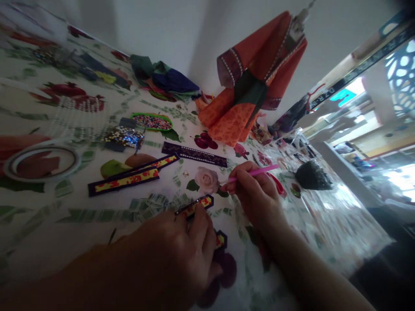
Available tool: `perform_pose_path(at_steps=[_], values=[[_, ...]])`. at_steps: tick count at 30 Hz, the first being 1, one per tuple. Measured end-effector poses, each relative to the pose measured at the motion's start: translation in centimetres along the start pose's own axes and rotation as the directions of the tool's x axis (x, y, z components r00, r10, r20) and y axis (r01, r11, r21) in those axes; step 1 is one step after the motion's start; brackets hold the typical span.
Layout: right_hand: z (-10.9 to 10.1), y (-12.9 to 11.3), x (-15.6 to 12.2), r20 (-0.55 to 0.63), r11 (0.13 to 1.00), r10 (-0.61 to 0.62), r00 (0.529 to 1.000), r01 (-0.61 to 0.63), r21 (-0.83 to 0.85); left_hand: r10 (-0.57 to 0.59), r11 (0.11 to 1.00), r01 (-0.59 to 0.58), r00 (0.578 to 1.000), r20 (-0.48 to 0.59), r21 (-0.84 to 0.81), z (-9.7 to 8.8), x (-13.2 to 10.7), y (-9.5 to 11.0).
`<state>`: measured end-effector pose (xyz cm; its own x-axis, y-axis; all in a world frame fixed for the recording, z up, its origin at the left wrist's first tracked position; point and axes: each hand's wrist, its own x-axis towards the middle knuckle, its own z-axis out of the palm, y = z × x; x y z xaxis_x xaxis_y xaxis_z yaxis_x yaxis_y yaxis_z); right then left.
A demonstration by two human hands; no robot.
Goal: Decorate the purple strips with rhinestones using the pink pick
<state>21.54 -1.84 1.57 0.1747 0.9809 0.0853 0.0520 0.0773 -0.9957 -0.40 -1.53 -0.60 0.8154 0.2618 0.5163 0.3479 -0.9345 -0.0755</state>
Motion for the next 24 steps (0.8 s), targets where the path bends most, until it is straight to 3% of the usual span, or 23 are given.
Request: perform_pose_path(at_steps=[4, 7, 18, 24], values=[[0.1, -0.5, -1.0, 0.120, 0.925, -0.135, 0.984, 0.168, -0.341, 0.038, 0.999, -0.038, 0.999, 0.020, -0.006, -0.3, -0.2, 0.0], [0.1, -0.8, -1.4, 0.178, 0.835, -0.214, 0.961, 0.274, -0.478, 0.038, 0.999, -0.038, 0.999, 0.024, -0.003, -0.3, -0.2, -0.2], [0.0, -1.0, -2.0, 0.284, 0.677, -0.249, 0.926, 0.376, -0.633, 0.028, 1.000, -0.028, 0.999, 0.040, -0.005, 0.0, -0.2, -0.1], [-0.1, -0.8, -1.9, 0.287, 0.649, -0.261, 0.922, 0.388, -0.654, 0.050, 0.998, -0.050, 0.998, 0.023, 0.028, 0.1, -0.3, -0.1]])
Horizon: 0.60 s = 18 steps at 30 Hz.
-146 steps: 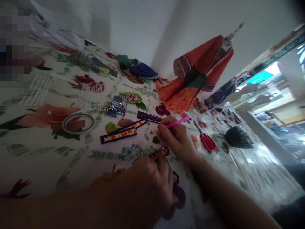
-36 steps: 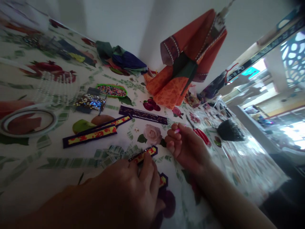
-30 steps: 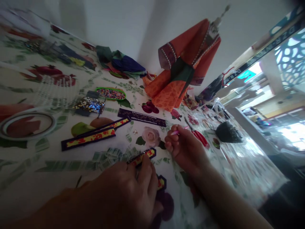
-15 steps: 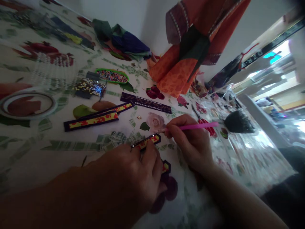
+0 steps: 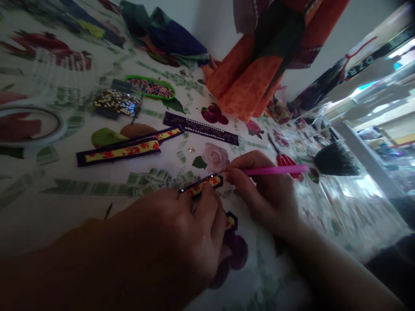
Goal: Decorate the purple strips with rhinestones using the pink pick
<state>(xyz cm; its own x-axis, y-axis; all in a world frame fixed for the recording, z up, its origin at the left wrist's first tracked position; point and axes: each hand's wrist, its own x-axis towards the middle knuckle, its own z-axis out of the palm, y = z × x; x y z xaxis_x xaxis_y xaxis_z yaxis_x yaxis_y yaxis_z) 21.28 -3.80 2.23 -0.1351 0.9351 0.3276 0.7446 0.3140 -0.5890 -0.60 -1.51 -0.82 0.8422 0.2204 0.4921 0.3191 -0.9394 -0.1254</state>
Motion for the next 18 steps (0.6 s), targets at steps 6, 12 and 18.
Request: perform_pose_path(at_steps=[6, 12, 18], values=[[-0.16, -0.26, -0.21, 0.034, 0.999, -0.030, 0.999, 0.031, -0.013, -0.028, 1.000, 0.028, 1.000, -0.011, 0.006, -0.14, 0.49, 0.04], [-0.40, -0.47, -0.34, 0.031, 0.998, -0.067, 0.997, 0.067, 0.001, -0.013, 1.000, 0.014, 1.000, -0.012, 0.012, 0.16, 0.31, 0.23], [-0.52, -0.86, -0.21, 0.062, 0.989, -0.145, 0.988, 0.147, -0.029, -0.066, 0.998, 0.066, 0.998, -0.011, -0.020, 0.07, -0.08, 0.25]])
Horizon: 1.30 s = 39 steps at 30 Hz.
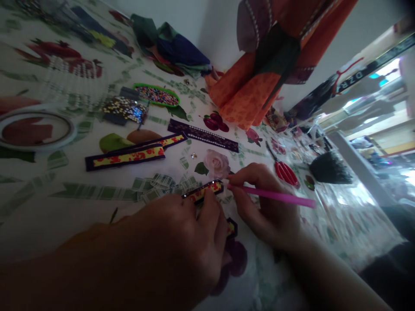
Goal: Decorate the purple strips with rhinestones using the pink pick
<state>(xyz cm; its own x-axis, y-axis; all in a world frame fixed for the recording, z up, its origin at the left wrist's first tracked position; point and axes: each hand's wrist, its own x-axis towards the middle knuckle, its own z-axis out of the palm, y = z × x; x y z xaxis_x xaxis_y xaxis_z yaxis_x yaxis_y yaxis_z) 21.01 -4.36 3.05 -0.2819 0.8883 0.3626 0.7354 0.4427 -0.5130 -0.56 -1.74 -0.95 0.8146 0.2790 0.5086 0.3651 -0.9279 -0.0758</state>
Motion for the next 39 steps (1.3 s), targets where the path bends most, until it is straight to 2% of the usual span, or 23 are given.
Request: perform_pose_path(at_steps=[4, 8, 9, 13, 20, 25, 32, 39], values=[[-0.2, -0.5, 0.2, 0.025, 0.998, -0.033, 0.999, 0.035, -0.046, 0.032, 0.999, -0.032, 1.000, 0.000, -0.023, -0.3, 0.3, -0.2], [-0.1, -0.3, 0.0, -0.023, 0.996, -0.073, 0.997, 0.071, -0.045, 0.082, 0.997, -0.082, 0.996, 0.023, 0.003, -0.3, 0.3, -0.2], [0.0, -0.2, 0.0, -0.043, 0.997, -0.069, 0.997, 0.068, -0.033, 0.078, 0.997, -0.078, 0.997, -0.004, 0.010, -0.2, 0.3, -0.2], [0.3, 0.4, -0.2, -0.128, 0.999, -0.018, 0.992, 0.023, 0.045, 0.101, 0.995, -0.100, 0.994, 0.045, -0.008, -0.3, 0.2, -0.2], [0.5, 0.8, -0.2, -0.167, 0.995, 0.015, 0.986, 0.002, 0.096, 0.054, 0.998, -0.056, 0.996, 0.073, 0.035, -0.6, 0.7, -0.1], [0.5, 0.9, -0.2, -0.138, 0.991, 0.025, 0.990, -0.007, 0.130, 0.064, 0.998, -0.067, 0.993, 0.099, 0.023, -0.7, 0.8, -0.2], [0.7, 1.2, 0.0, -0.051, 0.998, 0.001, 0.999, 0.003, 0.062, 0.073, 0.997, -0.076, 0.991, 0.112, 0.016, -1.0, 0.8, -0.3], [0.7, 1.4, 0.0, -0.056, 0.999, 0.017, 0.998, -0.014, 0.045, 0.068, 0.998, -0.068, 0.994, 0.087, -0.001, -0.9, 0.8, -0.4]])
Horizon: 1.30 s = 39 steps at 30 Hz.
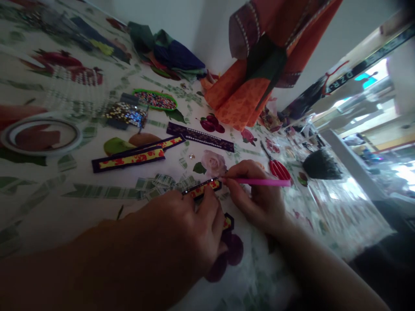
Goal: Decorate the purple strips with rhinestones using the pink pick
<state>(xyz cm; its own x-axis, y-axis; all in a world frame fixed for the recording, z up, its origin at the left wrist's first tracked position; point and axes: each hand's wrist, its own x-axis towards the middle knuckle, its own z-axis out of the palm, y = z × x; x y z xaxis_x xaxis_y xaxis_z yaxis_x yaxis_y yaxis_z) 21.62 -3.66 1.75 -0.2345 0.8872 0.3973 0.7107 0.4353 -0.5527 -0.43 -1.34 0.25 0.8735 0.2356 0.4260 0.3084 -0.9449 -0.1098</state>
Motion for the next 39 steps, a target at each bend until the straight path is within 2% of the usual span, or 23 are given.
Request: perform_pose_path(at_steps=[5, 22, 27, 39], values=[[0.09, 0.01, -0.04, 0.017, 1.000, 0.014, 1.000, -0.014, 0.000, 0.026, 0.999, -0.029, 0.996, -0.080, -0.033, 0.82, -0.23, 0.02], [0.08, -0.12, 0.13, 0.038, 0.999, 0.009, 0.999, -0.008, -0.032, 0.045, 0.998, -0.046, 0.998, -0.034, -0.038, 0.49, -0.10, -0.25], [0.13, -0.05, 0.16, 0.037, 1.000, 0.006, 0.999, -0.005, -0.030, 0.022, 0.999, -0.024, 0.999, -0.038, -0.042, 0.46, -0.24, -0.11], [0.30, -0.05, 0.18, 0.039, 0.999, -0.001, 0.999, 0.003, -0.040, 0.047, 0.999, -0.048, 0.998, -0.037, -0.017, 0.37, -0.37, -0.17]])
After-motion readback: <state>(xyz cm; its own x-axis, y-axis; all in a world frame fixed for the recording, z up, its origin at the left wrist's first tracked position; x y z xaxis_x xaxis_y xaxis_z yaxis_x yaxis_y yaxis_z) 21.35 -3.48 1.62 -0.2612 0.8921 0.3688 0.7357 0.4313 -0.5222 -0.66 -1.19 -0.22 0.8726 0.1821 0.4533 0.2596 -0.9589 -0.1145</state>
